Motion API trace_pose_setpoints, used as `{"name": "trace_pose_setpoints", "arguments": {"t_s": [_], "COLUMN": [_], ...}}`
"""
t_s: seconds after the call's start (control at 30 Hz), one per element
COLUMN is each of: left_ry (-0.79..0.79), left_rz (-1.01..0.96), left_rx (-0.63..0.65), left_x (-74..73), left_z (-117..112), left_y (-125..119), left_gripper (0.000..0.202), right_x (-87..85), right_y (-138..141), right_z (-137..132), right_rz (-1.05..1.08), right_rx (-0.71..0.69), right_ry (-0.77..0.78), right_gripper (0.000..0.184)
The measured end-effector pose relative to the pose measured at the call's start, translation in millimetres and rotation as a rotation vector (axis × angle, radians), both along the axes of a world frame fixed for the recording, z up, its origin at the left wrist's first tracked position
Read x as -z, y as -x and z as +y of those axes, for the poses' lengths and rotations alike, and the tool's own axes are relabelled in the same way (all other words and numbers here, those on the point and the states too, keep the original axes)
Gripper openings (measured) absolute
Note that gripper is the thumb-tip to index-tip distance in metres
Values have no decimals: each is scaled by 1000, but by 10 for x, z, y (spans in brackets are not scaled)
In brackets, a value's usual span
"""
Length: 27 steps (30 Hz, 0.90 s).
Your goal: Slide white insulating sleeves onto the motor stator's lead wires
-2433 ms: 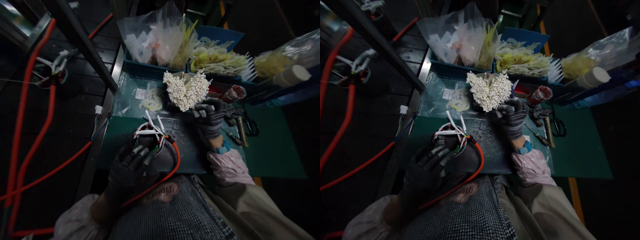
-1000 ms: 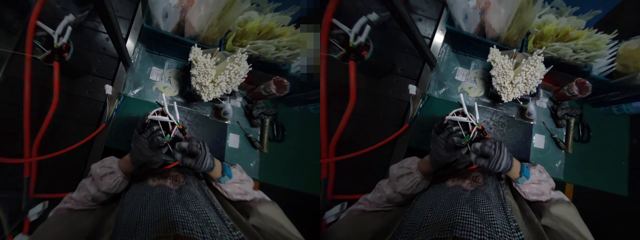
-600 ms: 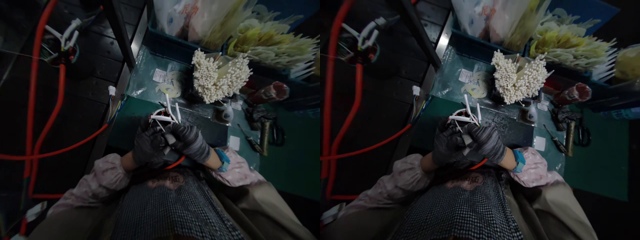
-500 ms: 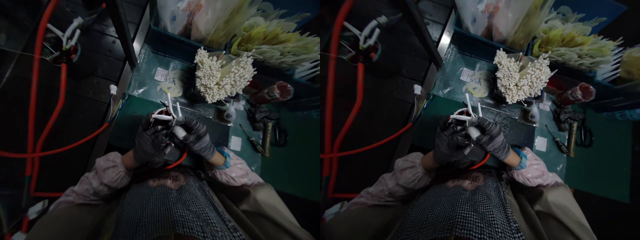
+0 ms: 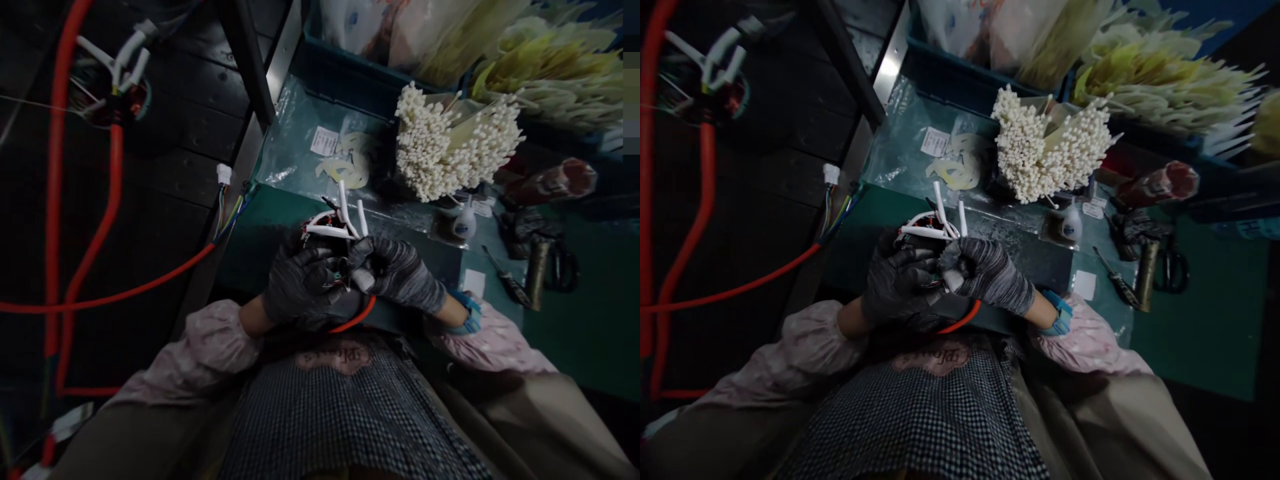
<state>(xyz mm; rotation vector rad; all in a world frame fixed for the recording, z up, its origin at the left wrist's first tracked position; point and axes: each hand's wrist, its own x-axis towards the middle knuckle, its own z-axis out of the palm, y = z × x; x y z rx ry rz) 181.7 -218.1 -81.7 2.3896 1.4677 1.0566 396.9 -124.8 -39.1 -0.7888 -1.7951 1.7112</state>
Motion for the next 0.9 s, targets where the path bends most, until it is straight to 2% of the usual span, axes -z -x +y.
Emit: {"name": "trace_pose_setpoints", "arguments": {"t_s": [0.13,0.2,0.27,0.4,0.43,0.53,0.6,0.67,0.77,0.8,0.83,0.9], "left_ry": [-59,-51,-31,-28,-25,-9,-17,-29,-49,-56,-62,-39], "left_rz": [-12,-17,-17,-44,-62,-93,-100,-114,-132,-126,-119,-110], "left_rx": [4,9,5,-21,-20,0,-4,-15,-22,-25,-26,-30], "left_x": [-25,-46,-69,-98,-100,-101,-107,-118,-131,-129,-121,-91], "left_z": [23,27,26,28,29,36,45,59,77,79,76,60], "left_y": [-5,-13,-27,-46,-47,-45,-49,-61,-78,-80,-80,-73], "left_gripper": [7,9,16,19,17,17,15,12,12,14,14,15], "right_x": [18,74,162,357,397,483,515,528,506,487,462,411], "right_y": [-16,-70,-142,-273,-297,-351,-375,-382,-356,-341,-326,-307], "right_z": [13,-6,-51,-150,-158,-136,-117,-119,-156,-168,-179,-191], "right_rz": [-17,-20,-28,-133,-121,1,62,78,-30,-64,-70,-1], "right_rx": [-23,-106,-198,-219,-218,-221,-231,-258,-251,-232,-211,-189], "right_ry": [-145,-327,-510,-574,-637,-1011,-1142,-1091,-877,-847,-865,-1024], "right_gripper": [9,4,7,18,18,22,25,27,24,24,24,28]}}
